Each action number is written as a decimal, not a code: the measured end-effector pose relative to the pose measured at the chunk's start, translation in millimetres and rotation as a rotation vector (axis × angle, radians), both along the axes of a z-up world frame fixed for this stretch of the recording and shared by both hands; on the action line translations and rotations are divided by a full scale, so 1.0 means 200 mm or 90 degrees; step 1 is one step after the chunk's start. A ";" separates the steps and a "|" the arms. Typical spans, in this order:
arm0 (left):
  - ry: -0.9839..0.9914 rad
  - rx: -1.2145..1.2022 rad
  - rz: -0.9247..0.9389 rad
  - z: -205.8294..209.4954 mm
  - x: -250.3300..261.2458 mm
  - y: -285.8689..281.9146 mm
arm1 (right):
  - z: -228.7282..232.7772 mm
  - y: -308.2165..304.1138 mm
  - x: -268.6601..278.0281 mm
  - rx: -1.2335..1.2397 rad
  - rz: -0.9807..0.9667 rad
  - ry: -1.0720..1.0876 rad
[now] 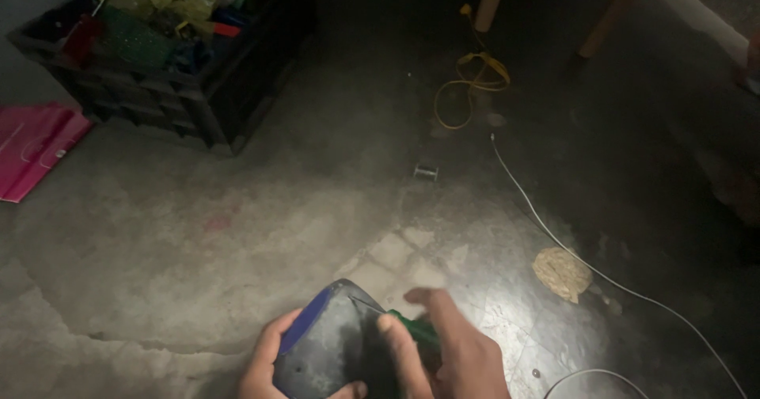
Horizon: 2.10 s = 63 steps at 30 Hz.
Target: Removing a screw from a blue plastic component using a screwdriver.
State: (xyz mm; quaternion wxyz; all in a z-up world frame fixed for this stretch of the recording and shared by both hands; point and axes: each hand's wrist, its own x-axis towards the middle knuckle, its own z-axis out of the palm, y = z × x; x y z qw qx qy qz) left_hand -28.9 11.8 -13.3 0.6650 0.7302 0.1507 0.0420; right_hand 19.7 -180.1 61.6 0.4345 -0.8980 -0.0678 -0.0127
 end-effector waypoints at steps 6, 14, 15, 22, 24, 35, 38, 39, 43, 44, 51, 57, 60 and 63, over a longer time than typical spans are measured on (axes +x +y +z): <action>-0.003 -0.020 0.035 -0.05 0.01 -0.06 | -0.07 -0.07 0.01 0.041 0.050 -0.015; -0.012 0.023 0.088 -0.14 0.05 -0.15 | -0.10 -0.13 0.03 0.099 0.119 -0.142; -0.005 0.052 0.105 -0.16 0.06 -0.16 | -0.10 -0.14 0.03 0.113 0.112 -0.140; 0.084 0.081 0.155 -0.25 0.14 -0.23 | -0.20 -0.23 0.08 0.144 0.083 -0.123; 0.034 0.089 0.171 -0.37 0.16 -0.25 | -0.24 -0.26 0.10 0.145 0.094 -0.122; 0.105 0.086 0.084 -0.45 0.24 -0.21 | -0.31 -0.38 0.21 0.104 -0.010 0.077; 0.092 0.129 0.078 -0.42 0.24 -0.21 | -0.30 -0.40 0.22 0.091 -0.011 0.059; 0.132 0.124 0.079 -0.36 0.26 -0.22 | -0.30 -0.41 0.22 0.090 -0.008 0.045; 0.135 0.126 -0.031 -0.50 0.24 -0.06 | -0.32 -0.46 0.22 0.069 -0.041 0.084; 0.134 0.126 -0.030 -0.43 0.26 -0.06 | -0.33 -0.47 0.22 0.069 -0.040 0.083; 0.373 0.019 -0.093 -0.27 0.33 0.10 | -0.49 -0.57 0.20 -0.032 -0.019 0.123; 0.373 0.008 -0.101 -0.33 0.36 0.08 | -0.37 -0.51 0.21 -0.110 -0.067 0.312; 0.307 0.025 -0.121 -0.51 0.39 0.11 | -0.49 -0.57 0.25 -0.082 -0.049 0.290; 0.240 0.003 -0.127 -0.71 0.42 0.13 | -0.64 -0.62 0.27 0.004 -0.008 0.161</action>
